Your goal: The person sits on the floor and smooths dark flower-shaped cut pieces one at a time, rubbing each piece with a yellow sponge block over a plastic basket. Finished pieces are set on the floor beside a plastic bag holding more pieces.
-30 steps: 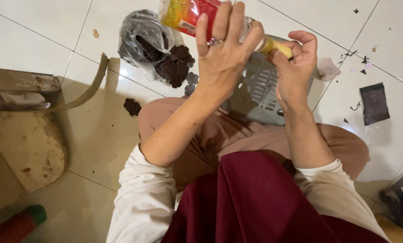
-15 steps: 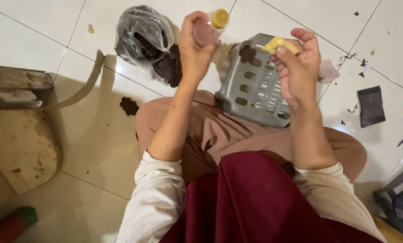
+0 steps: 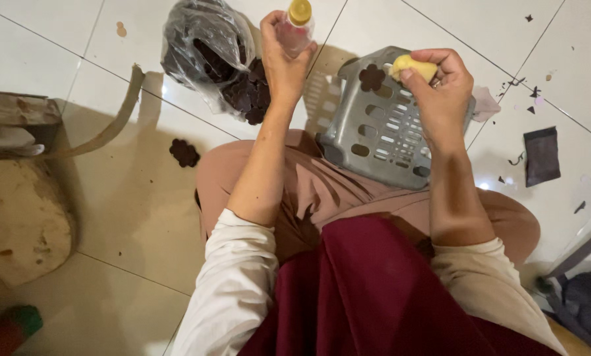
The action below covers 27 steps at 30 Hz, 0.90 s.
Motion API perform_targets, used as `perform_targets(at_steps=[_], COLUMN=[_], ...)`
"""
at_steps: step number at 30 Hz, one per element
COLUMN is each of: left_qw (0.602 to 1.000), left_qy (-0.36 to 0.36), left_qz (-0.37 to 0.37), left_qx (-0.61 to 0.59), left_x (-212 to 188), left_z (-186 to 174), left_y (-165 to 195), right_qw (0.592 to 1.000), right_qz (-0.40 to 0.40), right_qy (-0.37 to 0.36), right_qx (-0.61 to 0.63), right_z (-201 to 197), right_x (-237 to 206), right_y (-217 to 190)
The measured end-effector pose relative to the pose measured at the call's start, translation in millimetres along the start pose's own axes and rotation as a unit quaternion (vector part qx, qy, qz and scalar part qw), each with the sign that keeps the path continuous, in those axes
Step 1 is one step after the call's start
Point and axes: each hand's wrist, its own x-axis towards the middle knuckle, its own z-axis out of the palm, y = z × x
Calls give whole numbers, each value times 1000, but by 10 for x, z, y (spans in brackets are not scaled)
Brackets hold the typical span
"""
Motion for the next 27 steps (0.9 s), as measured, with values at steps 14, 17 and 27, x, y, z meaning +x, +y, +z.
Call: perform_targets(at_steps=[14, 17, 27], left_qw=[961, 954, 981], left_qy=[37, -69, -127], left_qz=[251, 267, 109], left_qx=[107, 113, 93], left_x=[-415, -509, -554], left_z=[-178, -68, 146], left_y=[812, 933, 884], right_qw=[994, 992, 897], right_qz=[-57, -103, -275], right_qy=[3, -8, -27], right_qx=[-94, -72, -344], right_z=[-36, -8, 95], right_x=[28, 20, 8], right_y=[108, 136, 240])
